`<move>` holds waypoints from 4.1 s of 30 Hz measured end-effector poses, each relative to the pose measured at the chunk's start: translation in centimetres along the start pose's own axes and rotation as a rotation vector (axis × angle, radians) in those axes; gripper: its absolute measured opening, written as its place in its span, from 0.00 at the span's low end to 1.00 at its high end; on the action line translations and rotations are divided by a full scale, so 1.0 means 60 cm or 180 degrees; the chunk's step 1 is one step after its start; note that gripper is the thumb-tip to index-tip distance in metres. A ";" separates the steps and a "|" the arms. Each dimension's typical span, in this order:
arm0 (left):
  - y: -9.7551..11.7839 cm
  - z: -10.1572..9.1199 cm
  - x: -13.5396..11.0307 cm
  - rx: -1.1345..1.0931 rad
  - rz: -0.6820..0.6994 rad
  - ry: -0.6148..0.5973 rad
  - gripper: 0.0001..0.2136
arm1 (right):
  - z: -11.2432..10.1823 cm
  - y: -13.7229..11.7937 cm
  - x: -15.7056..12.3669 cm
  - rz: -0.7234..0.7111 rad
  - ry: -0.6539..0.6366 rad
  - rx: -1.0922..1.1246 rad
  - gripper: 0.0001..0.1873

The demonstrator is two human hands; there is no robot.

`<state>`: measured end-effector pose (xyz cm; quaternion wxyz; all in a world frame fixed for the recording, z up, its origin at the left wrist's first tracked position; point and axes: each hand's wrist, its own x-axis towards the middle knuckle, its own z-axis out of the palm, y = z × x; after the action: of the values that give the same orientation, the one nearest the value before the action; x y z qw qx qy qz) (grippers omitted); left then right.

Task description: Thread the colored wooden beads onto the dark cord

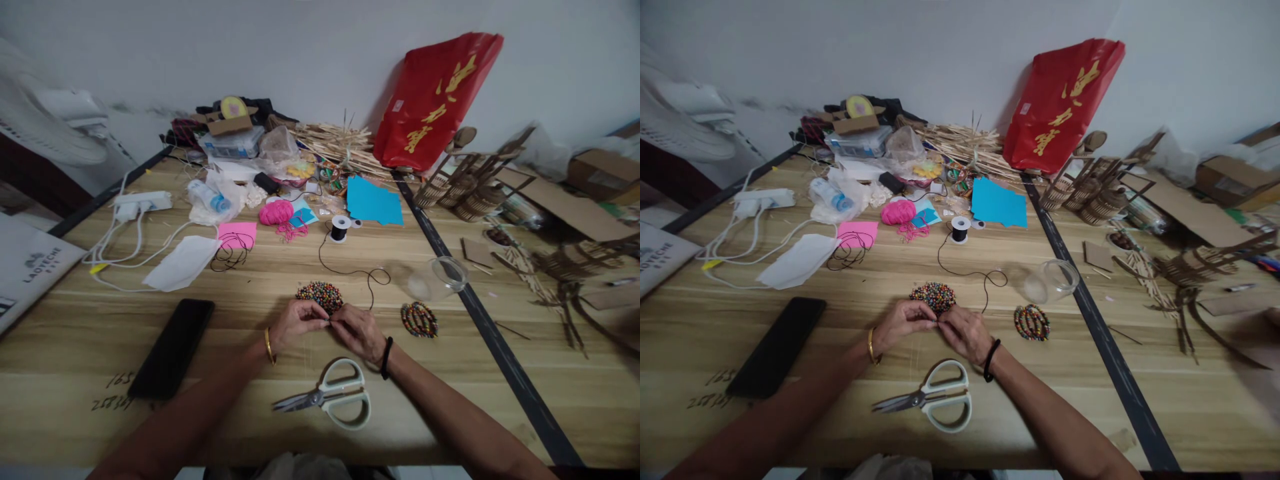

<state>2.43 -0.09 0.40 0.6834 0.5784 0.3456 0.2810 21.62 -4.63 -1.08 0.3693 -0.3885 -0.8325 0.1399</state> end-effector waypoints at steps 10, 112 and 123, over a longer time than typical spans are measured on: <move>-0.004 -0.002 0.001 0.0052 0.0038 -0.0008 0.13 | -0.001 -0.002 0.002 -0.0010 0.0019 0.0003 0.05; -0.002 0.005 -0.007 0.1048 0.0819 0.0014 0.10 | -0.004 -0.003 -0.005 -0.0476 -0.0068 -0.0018 0.03; -0.002 0.006 -0.007 0.1234 0.0916 0.0216 0.08 | -0.007 -0.002 -0.002 -0.0303 -0.0071 -0.0079 0.05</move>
<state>2.45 -0.65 0.37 0.5005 0.7323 0.3299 0.3232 21.89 -4.84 -0.80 0.3613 -0.3514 -0.8558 0.1161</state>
